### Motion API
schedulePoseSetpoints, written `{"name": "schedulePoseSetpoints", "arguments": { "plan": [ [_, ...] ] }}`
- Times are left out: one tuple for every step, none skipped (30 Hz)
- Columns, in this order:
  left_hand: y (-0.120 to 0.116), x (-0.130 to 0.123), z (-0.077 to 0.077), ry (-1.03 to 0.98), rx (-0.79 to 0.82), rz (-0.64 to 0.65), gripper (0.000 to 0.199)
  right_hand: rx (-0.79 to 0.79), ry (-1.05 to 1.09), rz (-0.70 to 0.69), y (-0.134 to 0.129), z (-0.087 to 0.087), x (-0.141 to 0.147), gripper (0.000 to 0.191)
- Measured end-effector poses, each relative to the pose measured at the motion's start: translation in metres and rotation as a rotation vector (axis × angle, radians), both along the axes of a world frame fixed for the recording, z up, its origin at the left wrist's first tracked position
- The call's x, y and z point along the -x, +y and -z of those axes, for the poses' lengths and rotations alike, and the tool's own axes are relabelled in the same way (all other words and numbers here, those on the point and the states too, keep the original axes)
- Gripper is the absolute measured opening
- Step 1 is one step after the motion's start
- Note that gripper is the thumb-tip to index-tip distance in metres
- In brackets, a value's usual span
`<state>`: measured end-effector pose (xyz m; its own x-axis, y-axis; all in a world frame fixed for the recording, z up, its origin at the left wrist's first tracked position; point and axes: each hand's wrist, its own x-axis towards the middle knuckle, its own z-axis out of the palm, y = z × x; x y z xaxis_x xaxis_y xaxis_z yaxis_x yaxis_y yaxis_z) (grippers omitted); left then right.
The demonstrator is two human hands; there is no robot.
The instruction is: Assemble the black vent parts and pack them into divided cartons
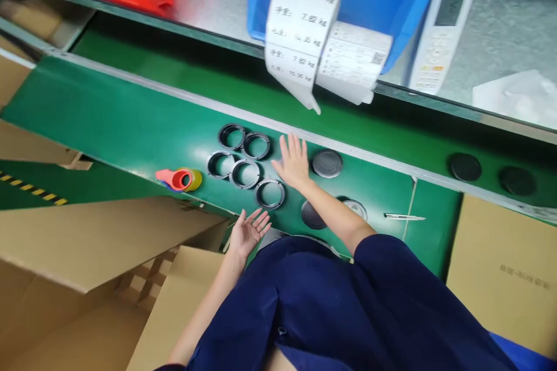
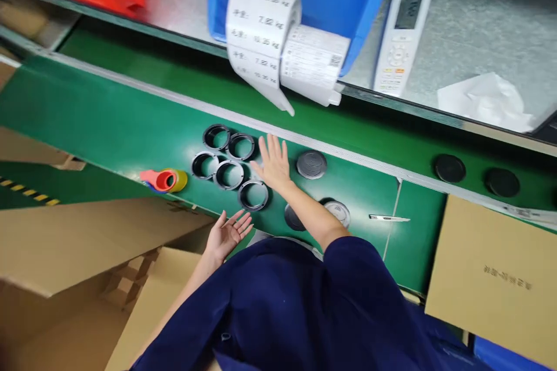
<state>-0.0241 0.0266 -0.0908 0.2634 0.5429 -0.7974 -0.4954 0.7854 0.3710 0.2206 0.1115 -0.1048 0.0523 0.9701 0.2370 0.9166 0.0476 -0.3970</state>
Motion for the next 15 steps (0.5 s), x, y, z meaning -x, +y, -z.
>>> {"name": "schedulePoseSetpoints", "arguments": {
  "plan": [
    [0.006, -0.006, -0.002, 0.013, 0.002, 0.023, 0.048, 0.027, 0.004, -0.012, 0.002, 0.000, 0.005, 0.078],
    [0.013, -0.013, -0.006, 0.024, -0.010, 0.042, 0.048, 0.076, 0.010, -0.029, 0.004, 0.000, 0.009, 0.076],
    [0.019, -0.021, -0.009, 0.036, -0.035, 0.052, 0.048, 0.129, 0.023, -0.050, 0.006, 0.002, 0.011, 0.074],
    [0.026, -0.028, -0.014, 0.050, -0.066, 0.056, 0.048, 0.164, 0.049, -0.068, 0.010, 0.002, 0.008, 0.074],
    [0.032, -0.035, -0.018, 0.068, -0.099, 0.055, 0.047, 0.166, 0.090, -0.072, 0.013, 0.001, -0.001, 0.074],
    [0.037, -0.041, -0.023, 0.093, -0.119, 0.058, 0.046, 0.135, 0.147, -0.044, 0.015, -0.002, -0.019, 0.073],
    [0.042, -0.046, -0.027, 0.125, -0.128, 0.066, 0.044, 0.079, 0.232, 0.029, 0.014, -0.009, -0.047, 0.069],
    [0.046, -0.050, -0.032, 0.160, -0.128, 0.083, 0.042, 0.007, 0.332, 0.154, 0.008, -0.017, -0.083, 0.062],
    [0.048, -0.053, -0.037, 0.197, -0.118, 0.107, 0.041, -0.071, 0.431, 0.317, -0.005, -0.028, -0.126, 0.055],
    [0.049, -0.055, -0.041, 0.235, -0.104, 0.135, 0.040, -0.138, 0.560, 0.529, -0.023, -0.038, -0.173, 0.045],
    [0.049, -0.057, -0.046, 0.271, -0.090, 0.162, 0.039, -0.183, 0.611, 0.705, -0.047, -0.048, -0.221, 0.041],
    [0.048, -0.058, -0.050, 0.307, -0.070, 0.185, 0.039, -0.215, 0.641, 0.820, -0.074, -0.056, -0.267, 0.042],
    [0.047, -0.059, -0.053, 0.344, -0.044, 0.202, 0.040, -0.239, 0.682, 0.887, -0.102, -0.060, -0.308, 0.042],
    [0.045, -0.060, -0.055, 0.382, -0.014, 0.212, 0.042, -0.266, 0.722, 0.906, -0.130, -0.061, -0.344, 0.042],
    [0.043, -0.061, -0.057, 0.418, 0.016, 0.218, 0.044, -0.297, 0.778, 0.882, -0.155, -0.059, -0.372, 0.040]
  ]
}}
